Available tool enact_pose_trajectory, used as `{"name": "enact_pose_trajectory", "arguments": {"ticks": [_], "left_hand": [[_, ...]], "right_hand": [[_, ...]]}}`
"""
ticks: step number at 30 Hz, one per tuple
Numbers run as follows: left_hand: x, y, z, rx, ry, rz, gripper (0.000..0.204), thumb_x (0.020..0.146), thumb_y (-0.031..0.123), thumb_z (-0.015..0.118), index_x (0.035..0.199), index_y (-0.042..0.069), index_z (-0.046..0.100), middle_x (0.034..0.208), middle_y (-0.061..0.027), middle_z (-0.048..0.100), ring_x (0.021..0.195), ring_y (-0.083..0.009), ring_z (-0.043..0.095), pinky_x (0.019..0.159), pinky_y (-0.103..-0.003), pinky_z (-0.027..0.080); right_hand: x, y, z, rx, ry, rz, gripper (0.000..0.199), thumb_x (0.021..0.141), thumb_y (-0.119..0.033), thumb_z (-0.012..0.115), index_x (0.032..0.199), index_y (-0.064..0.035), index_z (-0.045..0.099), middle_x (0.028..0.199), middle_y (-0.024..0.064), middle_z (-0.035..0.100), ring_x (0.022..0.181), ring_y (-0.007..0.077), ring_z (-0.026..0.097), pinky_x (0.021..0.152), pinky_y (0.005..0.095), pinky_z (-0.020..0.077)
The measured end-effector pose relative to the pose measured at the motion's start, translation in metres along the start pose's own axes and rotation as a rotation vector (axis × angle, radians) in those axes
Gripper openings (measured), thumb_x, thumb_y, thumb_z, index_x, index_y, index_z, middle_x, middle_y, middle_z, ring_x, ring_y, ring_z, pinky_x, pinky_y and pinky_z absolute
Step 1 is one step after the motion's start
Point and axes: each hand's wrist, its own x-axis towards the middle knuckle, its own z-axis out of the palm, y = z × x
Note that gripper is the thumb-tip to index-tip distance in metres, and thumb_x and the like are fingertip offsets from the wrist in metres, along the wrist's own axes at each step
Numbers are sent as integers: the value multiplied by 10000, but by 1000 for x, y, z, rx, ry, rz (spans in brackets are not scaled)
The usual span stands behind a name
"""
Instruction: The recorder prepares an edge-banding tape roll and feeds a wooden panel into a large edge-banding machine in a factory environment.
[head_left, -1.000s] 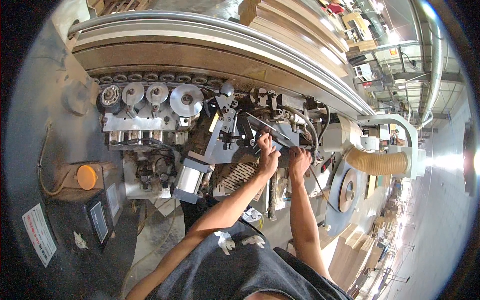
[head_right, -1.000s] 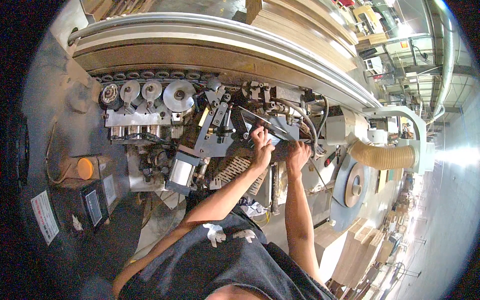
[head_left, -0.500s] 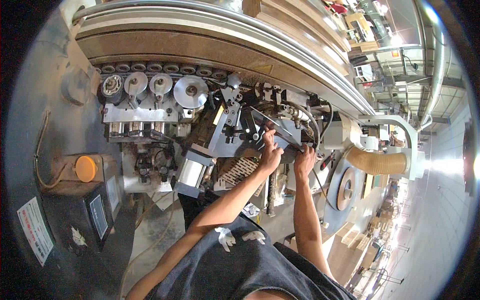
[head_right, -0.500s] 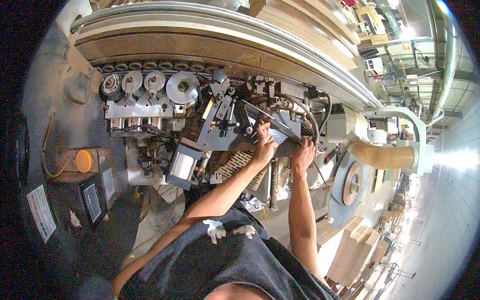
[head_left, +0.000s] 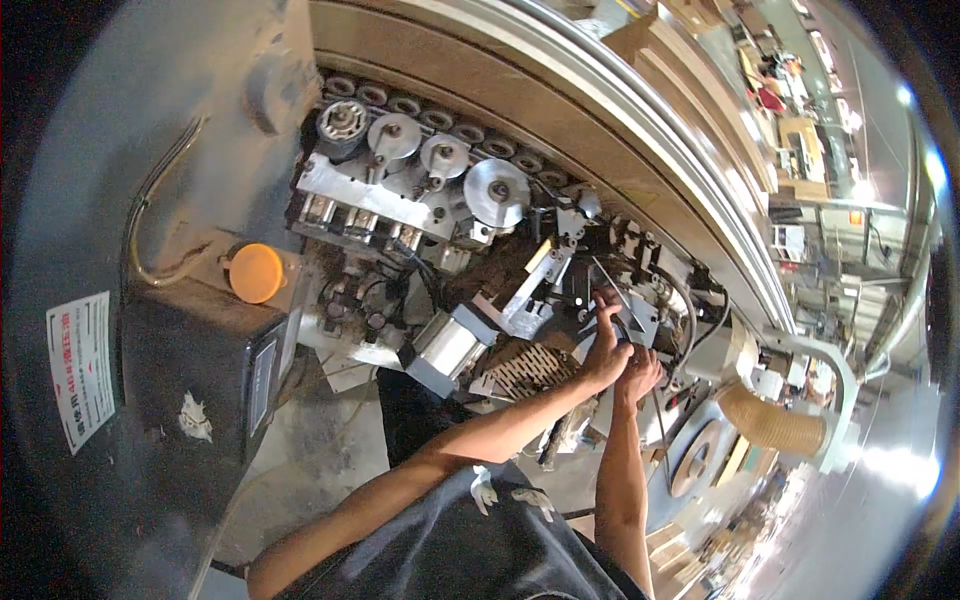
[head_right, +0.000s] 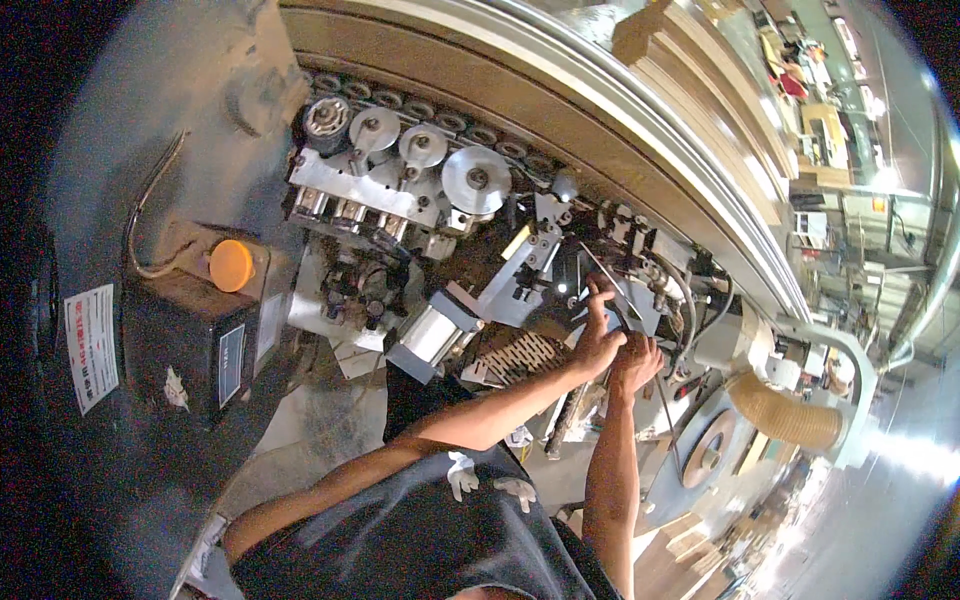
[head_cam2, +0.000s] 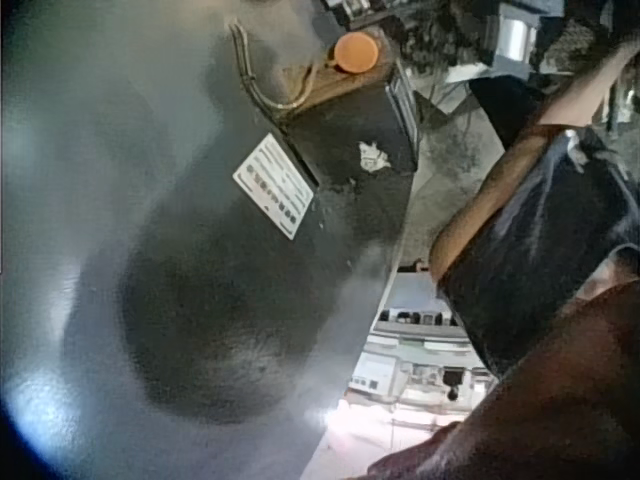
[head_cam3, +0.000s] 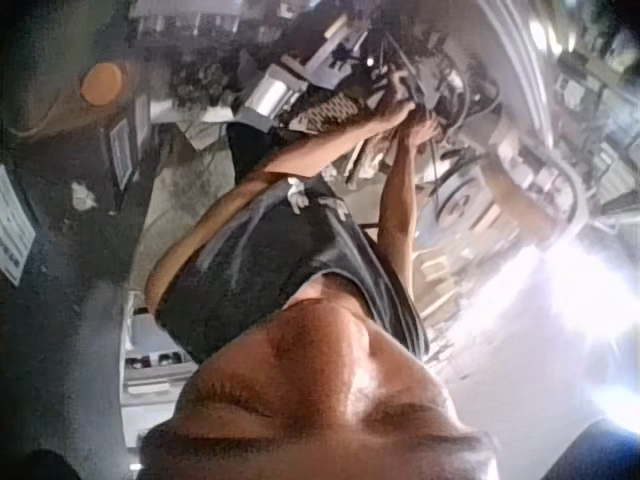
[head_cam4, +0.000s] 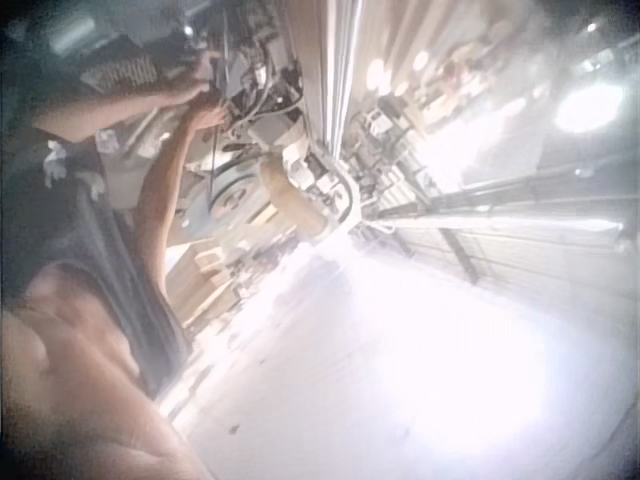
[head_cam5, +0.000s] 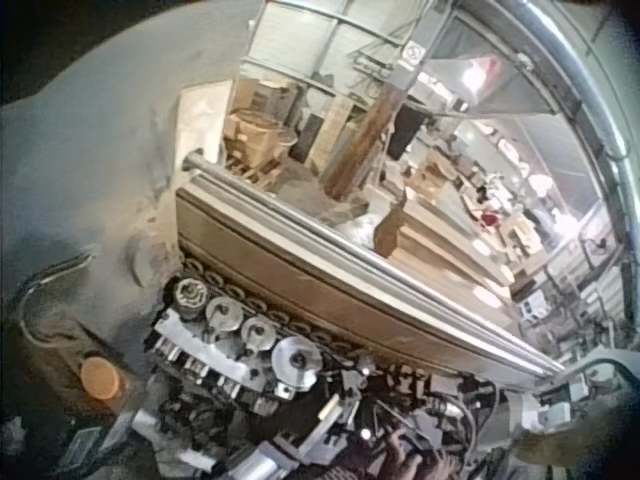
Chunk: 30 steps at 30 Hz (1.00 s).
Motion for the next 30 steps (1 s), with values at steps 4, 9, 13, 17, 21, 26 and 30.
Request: {"name": "enact_pose_trajectory", "arguments": {"ticks": [4,9,13,17,21,26,30], "left_hand": [[6,6,6,144,104,111,713,754,-8,549,1375,42,203,1579,-263,-60,1450,-395,141,1146,-521,200],[4,12,20,88,80,10,676,814,53,538,1386,-22,186,1511,-319,58,1412,-423,195,1156,-476,202],[14,4,13,66,180,-39,669,831,70,513,1392,-74,179,1453,-350,190,1371,-450,272,1166,-458,201],[11,23,16,250,219,32,616,870,112,561,1363,-66,237,1370,-339,304,1273,-428,381,1098,-492,287],[24,21,21,246,267,1,586,873,109,574,1336,-55,254,1283,-304,372,1231,-429,417,1052,-503,330],[22,31,11,280,251,14,559,876,113,609,1293,-52,276,1218,-279,403,1174,-403,460,1037,-481,344],[20,27,16,351,328,108,476,862,105,601,1239,16,324,1066,-193,482,954,-292,547,847,-419,447]], "right_hand": [[11,-19,7,167,-16,-57,128,803,-196,637,892,-141,711,869,55,658,852,296,605,776,419,435],[-1,-16,47,148,32,-7,194,812,-211,634,973,-117,687,891,37,643,877,250,599,784,404,434],[5,-65,27,119,30,-62,201,816,-217,633,982,-119,689,900,35,643,880,248,598,792,403,428],[2,-70,27,132,77,-29,208,819,-223,633,991,-122,691,910,34,642,882,245,596,801,401,423],[14,-54,18,55,42,-8,214,823,-230,632,1000,-124,693,919,32,642,885,243,594,810,400,418],[5,-59,16,85,84,-27,223,827,-237,632,1011,-128,695,931,30,642,888,240,591,821,398,412],[-4,-31,-1,-28,-29,57,242,835,-252,632,1037,-140,706,954,24,642,889,240,587,856,405,389]]}}
